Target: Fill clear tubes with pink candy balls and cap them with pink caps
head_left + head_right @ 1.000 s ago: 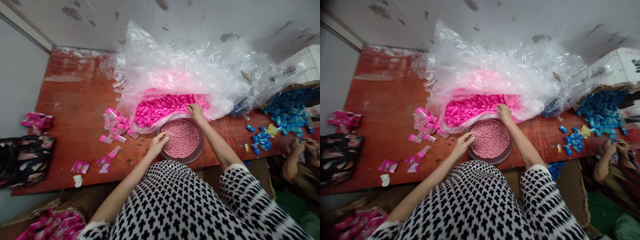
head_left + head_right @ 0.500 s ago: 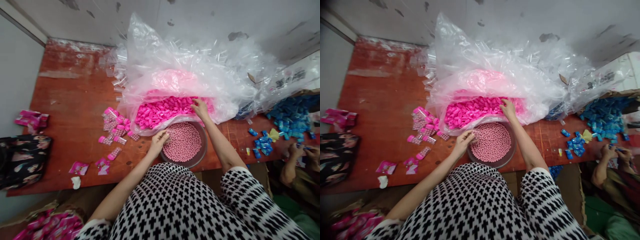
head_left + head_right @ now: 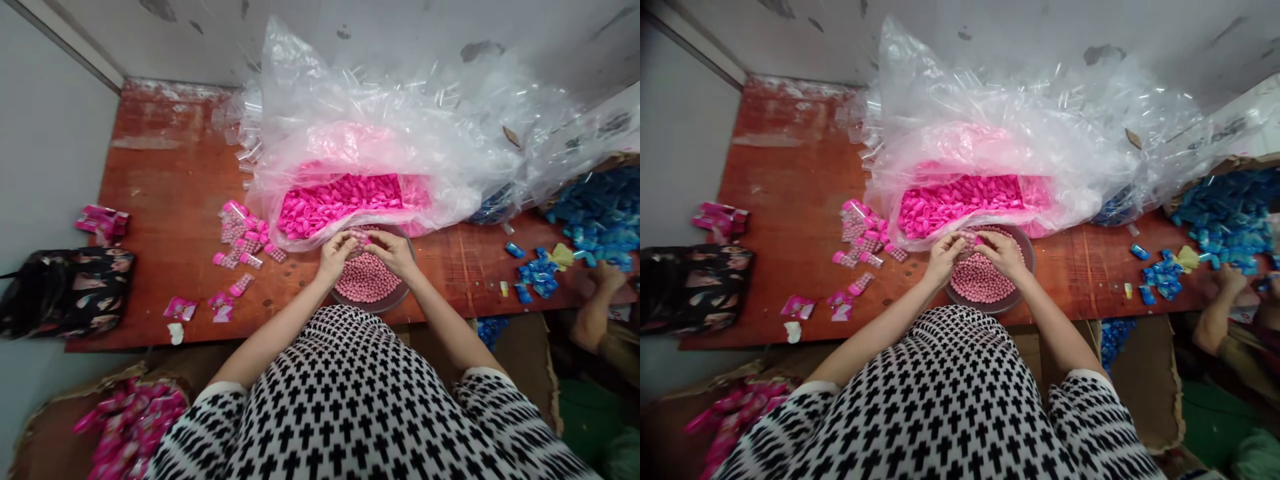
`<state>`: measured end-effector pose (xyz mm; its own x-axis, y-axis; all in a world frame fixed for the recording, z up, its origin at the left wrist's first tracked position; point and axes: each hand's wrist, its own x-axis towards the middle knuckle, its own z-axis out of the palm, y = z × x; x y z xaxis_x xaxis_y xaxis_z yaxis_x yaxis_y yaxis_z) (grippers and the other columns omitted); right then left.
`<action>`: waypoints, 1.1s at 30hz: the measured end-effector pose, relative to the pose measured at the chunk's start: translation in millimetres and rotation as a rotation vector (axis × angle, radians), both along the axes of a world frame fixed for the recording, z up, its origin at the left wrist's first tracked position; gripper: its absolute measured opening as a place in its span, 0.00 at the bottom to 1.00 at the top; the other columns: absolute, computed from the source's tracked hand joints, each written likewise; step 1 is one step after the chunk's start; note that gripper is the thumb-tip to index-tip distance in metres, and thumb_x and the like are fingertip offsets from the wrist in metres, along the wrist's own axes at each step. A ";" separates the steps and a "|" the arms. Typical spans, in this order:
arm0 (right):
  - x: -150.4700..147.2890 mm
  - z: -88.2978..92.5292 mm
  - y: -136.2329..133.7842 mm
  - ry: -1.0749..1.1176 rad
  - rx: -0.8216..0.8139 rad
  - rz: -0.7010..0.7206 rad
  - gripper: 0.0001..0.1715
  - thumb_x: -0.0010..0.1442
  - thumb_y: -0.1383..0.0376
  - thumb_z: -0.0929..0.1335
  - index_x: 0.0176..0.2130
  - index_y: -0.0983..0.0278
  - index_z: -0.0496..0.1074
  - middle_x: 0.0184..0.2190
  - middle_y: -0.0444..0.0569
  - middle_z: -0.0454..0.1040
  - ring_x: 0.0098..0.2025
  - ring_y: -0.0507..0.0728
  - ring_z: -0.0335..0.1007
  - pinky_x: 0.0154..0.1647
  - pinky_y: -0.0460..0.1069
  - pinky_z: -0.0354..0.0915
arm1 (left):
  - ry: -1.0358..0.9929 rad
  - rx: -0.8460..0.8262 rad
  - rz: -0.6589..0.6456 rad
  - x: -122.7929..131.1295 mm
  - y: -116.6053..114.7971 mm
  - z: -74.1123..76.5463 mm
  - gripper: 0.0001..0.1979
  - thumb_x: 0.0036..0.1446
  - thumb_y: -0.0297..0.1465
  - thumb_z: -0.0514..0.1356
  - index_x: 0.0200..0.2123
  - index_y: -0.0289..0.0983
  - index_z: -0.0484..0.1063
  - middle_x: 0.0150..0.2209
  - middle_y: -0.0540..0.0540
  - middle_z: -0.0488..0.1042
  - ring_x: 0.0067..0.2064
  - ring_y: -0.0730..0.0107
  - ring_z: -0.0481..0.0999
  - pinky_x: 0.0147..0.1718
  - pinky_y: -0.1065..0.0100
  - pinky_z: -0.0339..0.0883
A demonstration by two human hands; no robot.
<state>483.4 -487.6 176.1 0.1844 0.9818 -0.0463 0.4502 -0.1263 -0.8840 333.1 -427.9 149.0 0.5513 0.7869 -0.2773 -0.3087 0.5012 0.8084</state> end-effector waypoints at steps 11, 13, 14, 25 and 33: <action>-0.7 19.7 -6.5 -0.127 0.109 0.106 0.18 0.58 0.55 0.67 0.46 0.61 0.71 0.42 0.49 0.74 0.43 0.55 0.70 0.45 0.50 0.66 | 0.356 0.442 -0.019 -30.3 -14.4 -14.0 0.17 0.54 0.40 0.60 0.44 0.36 0.74 0.43 0.43 0.77 0.44 0.63 0.76 0.44 0.63 0.70; -7.0 23.4 -4.6 -0.165 0.111 0.170 0.17 0.60 0.57 0.66 0.47 0.60 0.71 0.43 0.49 0.74 0.44 0.55 0.70 0.48 0.50 0.65 | 0.411 0.532 -0.024 -32.8 -15.4 -14.7 0.16 0.55 0.37 0.59 0.45 0.37 0.75 0.43 0.44 0.78 0.43 0.63 0.76 0.45 0.63 0.69; -9.3 24.3 -3.3 -0.196 0.112 0.200 0.17 0.61 0.57 0.65 0.48 0.59 0.71 0.43 0.49 0.74 0.44 0.55 0.69 0.48 0.50 0.64 | 0.419 0.563 -0.024 -33.9 -15.5 -14.2 0.16 0.56 0.36 0.58 0.45 0.37 0.75 0.43 0.44 0.78 0.42 0.63 0.77 0.45 0.63 0.69; -12.3 15.1 -11.4 -0.355 0.197 0.310 0.08 0.59 0.61 0.67 0.36 0.63 0.69 0.28 0.46 0.70 0.31 0.53 0.65 0.34 0.47 0.61 | 0.423 0.770 -0.006 -41.0 -14.3 -7.1 0.12 0.57 0.36 0.58 0.39 0.36 0.78 0.39 0.44 0.79 0.39 0.66 0.78 0.42 0.67 0.71; -13.1 7.1 -17.2 -0.009 0.084 0.146 0.10 0.54 0.60 0.71 0.37 0.62 0.73 0.31 0.47 0.72 0.34 0.53 0.67 0.39 0.50 0.64 | 0.395 0.662 -0.052 -33.1 -13.4 -8.1 0.14 0.54 0.37 0.60 0.39 0.35 0.78 0.39 0.42 0.79 0.40 0.64 0.78 0.43 0.65 0.70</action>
